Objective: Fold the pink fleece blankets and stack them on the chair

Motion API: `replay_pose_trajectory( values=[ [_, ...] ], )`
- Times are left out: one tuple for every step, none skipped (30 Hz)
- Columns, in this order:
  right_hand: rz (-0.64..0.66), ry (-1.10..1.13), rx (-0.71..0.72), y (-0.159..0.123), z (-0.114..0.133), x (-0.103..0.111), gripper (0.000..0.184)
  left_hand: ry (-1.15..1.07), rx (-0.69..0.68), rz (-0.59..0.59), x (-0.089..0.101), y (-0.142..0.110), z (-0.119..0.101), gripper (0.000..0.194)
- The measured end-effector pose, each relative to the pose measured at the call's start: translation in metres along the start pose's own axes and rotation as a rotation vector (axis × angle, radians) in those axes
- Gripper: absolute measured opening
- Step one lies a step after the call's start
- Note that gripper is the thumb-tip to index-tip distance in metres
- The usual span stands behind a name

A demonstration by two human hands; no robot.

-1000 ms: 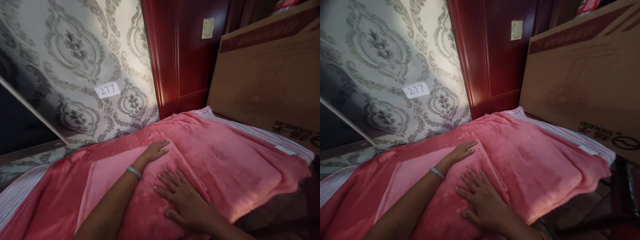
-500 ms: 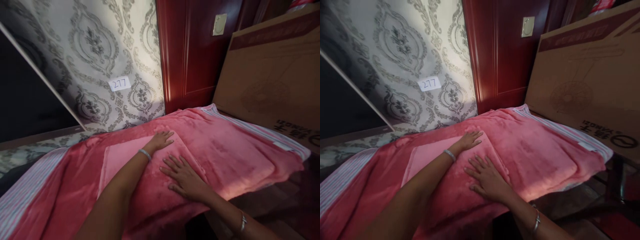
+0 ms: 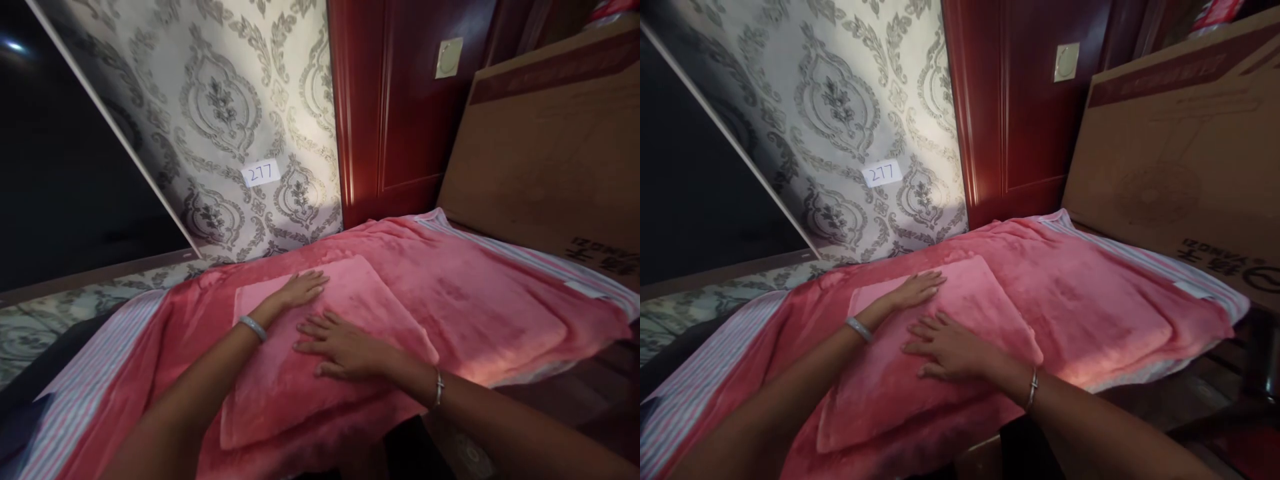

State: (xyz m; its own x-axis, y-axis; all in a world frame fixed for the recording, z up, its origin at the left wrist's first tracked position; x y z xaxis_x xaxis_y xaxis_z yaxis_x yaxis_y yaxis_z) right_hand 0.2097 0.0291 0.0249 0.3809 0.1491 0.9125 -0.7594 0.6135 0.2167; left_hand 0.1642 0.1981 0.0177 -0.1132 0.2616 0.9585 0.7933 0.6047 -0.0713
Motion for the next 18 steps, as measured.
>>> replay_pose_trajectory(
  values=[
    [0.011,0.008,-0.012,0.001,-0.003,-0.007,0.058,0.035,0.012,-0.005,-0.005,0.000,0.004,0.058],
    [0.015,0.018,-0.026,0.000,-0.006,-0.012,0.059,0.053,0.019,-0.017,-0.009,0.000,0.008,0.059],
    [0.015,0.030,-0.038,-0.001,-0.008,-0.016,0.059,0.056,0.021,-0.034,-0.013,0.000,0.011,0.062],
    [0.017,0.041,-0.047,-0.003,-0.009,-0.018,0.059,0.043,0.018,-0.048,-0.016,0.001,0.013,0.063],
    [0.020,0.052,-0.054,-0.005,-0.010,-0.019,0.060,0.022,0.010,-0.055,-0.019,0.002,0.015,0.064],
    [0.023,0.062,-0.059,-0.006,-0.010,-0.020,0.060,0.001,0.000,-0.061,-0.022,0.003,0.016,0.065],
    [0.026,0.072,-0.062,-0.007,-0.010,-0.020,0.059,-0.018,-0.008,-0.072,-0.023,0.003,0.018,0.065],
    [0.028,0.084,-0.065,-0.007,-0.010,-0.019,0.059,-0.032,-0.011,-0.087,-0.024,0.003,0.019,0.064],
    [0.030,0.095,-0.070,-0.007,-0.010,-0.019,0.059,-0.041,-0.010,-0.104,-0.025,0.003,0.020,0.064],
    [0.029,0.103,-0.077,-0.007,-0.011,-0.019,0.059,-0.045,-0.004,-0.121,-0.025,0.002,0.021,0.063],
    [0.026,0.108,-0.082,-0.007,-0.011,-0.019,0.058,-0.045,0.004,-0.134,-0.025,0.001,0.021,0.063],
    [0.022,0.111,-0.084,-0.007,-0.012,-0.019,0.058,-0.043,0.009,-0.142,-0.026,0.001,0.021,0.063],
    [0.017,0.112,-0.084,-0.006,-0.012,-0.020,0.057,-0.041,0.010,-0.145,-0.026,0.000,0.020,0.064],
    [0.014,0.111,-0.082,-0.006,-0.012,-0.020,0.057,-0.038,0.005,-0.144,-0.026,-0.001,0.018,0.064],
    [0.014,0.110,-0.079,-0.006,-0.012,-0.021,0.057,-0.035,0.000,-0.143,-0.026,-0.002,0.016,0.064],
    [0.018,0.109,-0.079,-0.006,-0.012,-0.022,0.057,-0.030,-0.002,-0.142,-0.026,-0.003,0.014,0.064],
    [0.023,0.107,-0.081,-0.006,-0.012,-0.024,0.057,-0.024,0.001,-0.139,-0.026,-0.004,0.013,0.063],
    [0.029,0.102,-0.086,-0.006,-0.013,-0.025,0.057,-0.016,0.005,-0.135,-0.026,-0.004,0.011,0.063]
  ],
)
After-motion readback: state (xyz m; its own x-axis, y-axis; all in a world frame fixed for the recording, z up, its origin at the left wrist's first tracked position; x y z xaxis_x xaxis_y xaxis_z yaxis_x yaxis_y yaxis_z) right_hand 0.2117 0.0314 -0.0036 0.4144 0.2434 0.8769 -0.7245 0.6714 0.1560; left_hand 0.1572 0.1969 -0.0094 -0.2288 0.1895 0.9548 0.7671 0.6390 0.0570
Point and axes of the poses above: each hand's wrist, its own y-axis towards the middle knuckle, its own x-axis out of the back of the hand, z = x × y, the point moved 8 cm from there along y, towards the middle knuckle, and after that the axes turned 2 degrees about -y, right-handed, at the moved point
